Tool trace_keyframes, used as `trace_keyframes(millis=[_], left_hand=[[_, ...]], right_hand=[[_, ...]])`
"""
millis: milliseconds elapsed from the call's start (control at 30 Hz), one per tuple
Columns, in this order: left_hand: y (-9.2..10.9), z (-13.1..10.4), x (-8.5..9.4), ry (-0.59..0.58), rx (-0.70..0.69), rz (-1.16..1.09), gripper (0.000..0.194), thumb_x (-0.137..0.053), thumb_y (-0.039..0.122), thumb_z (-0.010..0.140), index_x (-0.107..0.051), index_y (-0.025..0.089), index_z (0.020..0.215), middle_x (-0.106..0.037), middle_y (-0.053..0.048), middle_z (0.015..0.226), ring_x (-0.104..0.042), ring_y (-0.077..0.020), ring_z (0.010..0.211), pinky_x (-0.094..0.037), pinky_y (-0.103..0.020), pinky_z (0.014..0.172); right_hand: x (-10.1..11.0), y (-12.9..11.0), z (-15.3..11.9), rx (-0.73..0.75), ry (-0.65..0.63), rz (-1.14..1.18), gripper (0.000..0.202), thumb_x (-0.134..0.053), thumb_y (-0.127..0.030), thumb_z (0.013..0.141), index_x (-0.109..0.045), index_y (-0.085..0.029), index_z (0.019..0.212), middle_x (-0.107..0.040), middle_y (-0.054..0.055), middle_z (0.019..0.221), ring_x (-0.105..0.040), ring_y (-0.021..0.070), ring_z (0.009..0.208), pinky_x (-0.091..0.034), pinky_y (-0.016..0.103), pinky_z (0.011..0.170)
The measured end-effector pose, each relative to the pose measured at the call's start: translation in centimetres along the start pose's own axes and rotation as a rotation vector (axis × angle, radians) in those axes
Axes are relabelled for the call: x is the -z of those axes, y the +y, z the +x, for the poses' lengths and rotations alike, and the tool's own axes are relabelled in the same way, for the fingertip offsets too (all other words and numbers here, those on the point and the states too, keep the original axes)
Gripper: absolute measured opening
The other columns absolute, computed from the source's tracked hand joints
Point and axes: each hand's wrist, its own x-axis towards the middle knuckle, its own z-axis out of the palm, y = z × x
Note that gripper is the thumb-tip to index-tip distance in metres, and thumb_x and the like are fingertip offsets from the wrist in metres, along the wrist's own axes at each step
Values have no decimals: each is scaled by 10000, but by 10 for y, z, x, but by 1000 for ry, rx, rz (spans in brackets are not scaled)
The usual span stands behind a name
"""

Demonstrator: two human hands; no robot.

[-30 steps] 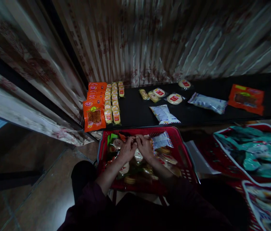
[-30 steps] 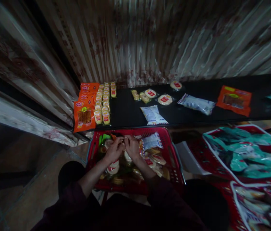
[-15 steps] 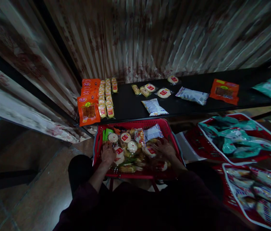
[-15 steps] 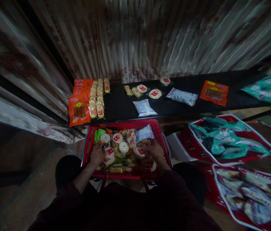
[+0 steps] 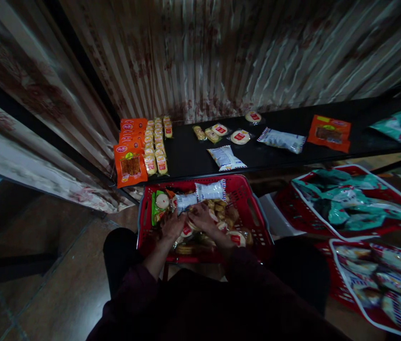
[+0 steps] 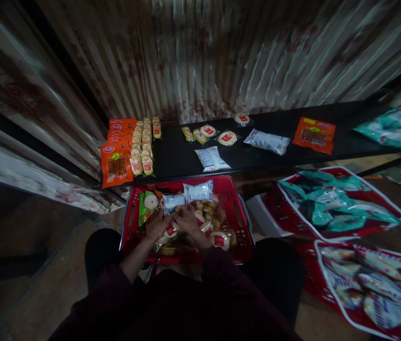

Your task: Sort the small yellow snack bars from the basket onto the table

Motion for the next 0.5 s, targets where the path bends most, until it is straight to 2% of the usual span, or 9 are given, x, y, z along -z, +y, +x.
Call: trace_keyframes(millis=[67, 167, 267, 367, 400, 500], left_hand=[[1, -4, -2, 27, -9, -17, 549, -282, 491, 914, -403, 238, 1386, -525, -90, 1369, -459, -257, 1279, -317, -466, 1063], [-10, -9, -11, 88, -105, 14, 435, -333, 410, 917, -526, 260, 1276, -546, -43, 1353, -468, -201, 1272, -288, -406, 1101], [-31, -13, -21, 147, -242, 59, 363, -415, 349, 892, -596, 258, 1193, -518, -21, 1380, -433, -165, 1300, -235, -363, 1143], [-48, -15, -25, 164, -294, 46, 366, -389, 342, 907, -636, 208, 1143, -544, -44, 1351, -456, -164, 1277, -293, -318, 1120], [-51, -16, -24, 180, -286, 45, 373, -363, 330, 917, -659, 192, 1097, -551, -53, 1342, -464, -164, 1269, -305, -306, 1111], [-53, -17, -22, 289, -195, 91, 393, -337, 312, 921, -689, 164, 1015, -534, -88, 1352, -465, -205, 1265, -312, -342, 1106]], right_hand=[[-7, -8, -19, 66, -46, 15, 289, -553, -201, 764, -609, -223, 1047, -562, 71, 1179, -524, 198, 1129, -432, 366, 1002], [-9, -14, -43, 160, -84, 17, 411, -541, -140, 738, -573, -219, 1141, -523, 84, 1276, -438, 217, 1253, -399, 388, 1048], [-3, -13, -52, 148, -90, -63, 329, -537, -164, 766, -602, -222, 1083, -551, 79, 1254, -474, 218, 1224, -411, 409, 1032], [13, 2, -49, 137, -86, -200, 226, -523, -206, 809, -647, -211, 998, -629, 85, 1138, -504, 224, 1196, -410, 393, 1027], [22, 10, -47, 133, -58, -241, 220, -512, -235, 831, -656, -195, 991, -635, 101, 1137, -496, 236, 1207, -401, 393, 1035], [54, 44, -42, 16, 157, -365, 298, -540, -268, 820, -648, -148, 1070, -587, 154, 1239, -472, 287, 1232, -373, 436, 1048]])
